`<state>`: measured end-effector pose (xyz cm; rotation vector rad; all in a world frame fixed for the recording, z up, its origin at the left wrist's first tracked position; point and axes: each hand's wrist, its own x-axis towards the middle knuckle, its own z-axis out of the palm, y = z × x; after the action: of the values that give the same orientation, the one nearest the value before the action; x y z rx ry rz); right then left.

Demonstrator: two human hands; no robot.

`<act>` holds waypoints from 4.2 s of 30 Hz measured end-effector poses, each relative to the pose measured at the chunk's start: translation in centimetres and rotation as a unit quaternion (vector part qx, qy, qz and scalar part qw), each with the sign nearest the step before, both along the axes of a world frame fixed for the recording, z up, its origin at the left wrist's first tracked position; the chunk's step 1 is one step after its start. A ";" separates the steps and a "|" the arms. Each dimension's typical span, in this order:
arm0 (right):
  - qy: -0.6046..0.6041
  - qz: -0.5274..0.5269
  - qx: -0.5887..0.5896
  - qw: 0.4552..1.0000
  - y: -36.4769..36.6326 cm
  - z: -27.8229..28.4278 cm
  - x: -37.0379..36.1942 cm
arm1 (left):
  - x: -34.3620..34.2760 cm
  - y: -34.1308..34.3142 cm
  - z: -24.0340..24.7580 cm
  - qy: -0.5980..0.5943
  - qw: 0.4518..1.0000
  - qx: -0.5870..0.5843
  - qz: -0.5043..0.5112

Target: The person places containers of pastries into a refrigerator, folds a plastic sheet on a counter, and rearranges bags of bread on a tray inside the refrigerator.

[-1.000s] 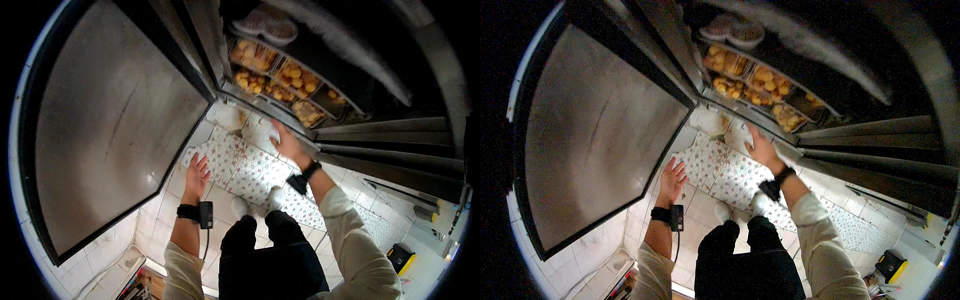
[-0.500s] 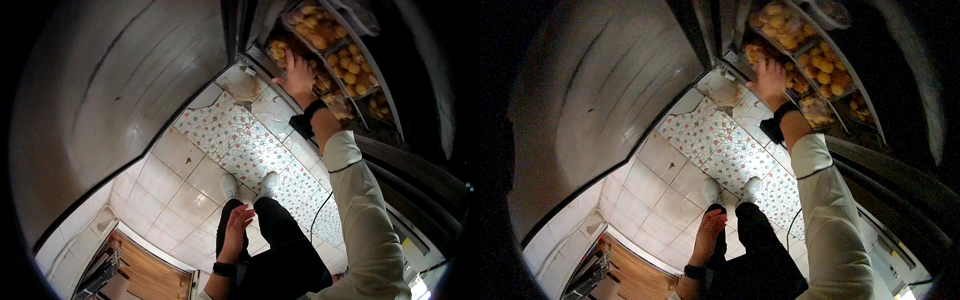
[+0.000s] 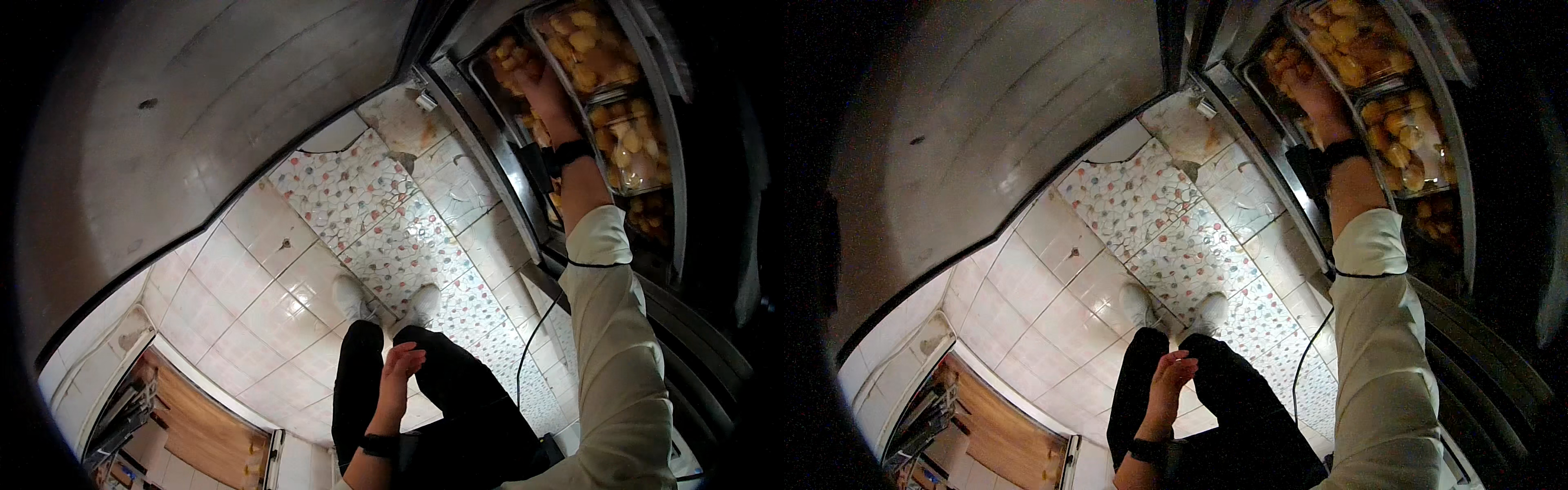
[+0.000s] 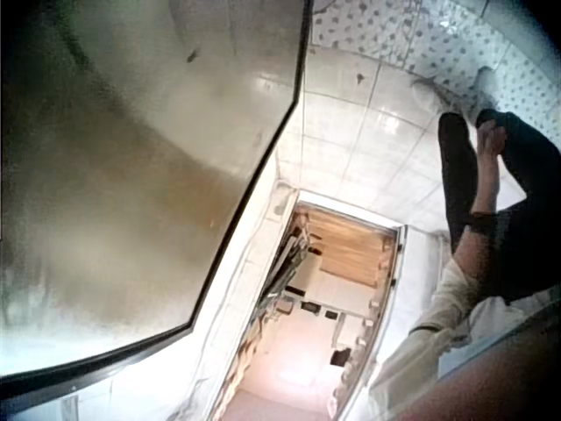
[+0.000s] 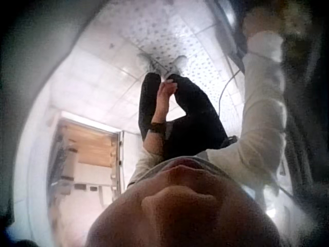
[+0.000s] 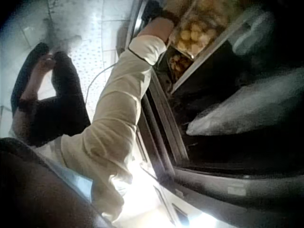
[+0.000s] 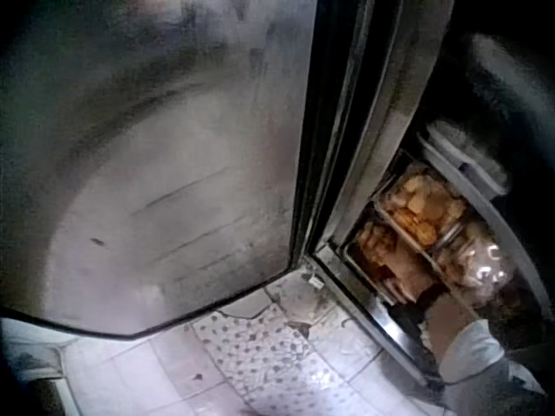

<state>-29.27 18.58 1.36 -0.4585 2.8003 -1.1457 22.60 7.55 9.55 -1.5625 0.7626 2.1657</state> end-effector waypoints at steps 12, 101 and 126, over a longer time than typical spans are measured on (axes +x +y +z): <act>-0.032 -0.016 0.314 0.949 -1.9 2.7 2.8 | -0.4 0.4 0.2 0.005 1.000 -0.015 -0.010; 0.116 -0.200 0.126 0.965 11.1 -1.8 14.5 | -6.0 -4.7 -4.8 0.140 0.983 0.095 0.076; -0.235 -0.381 0.219 0.867 11.0 -0.2 13.2 | -6.0 -4.8 -5.0 0.133 0.983 0.096 0.085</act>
<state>-16.02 29.61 1.21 0.9109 2.6629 -0.5062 16.63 2.73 4.57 -1.3000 0.4914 2.5235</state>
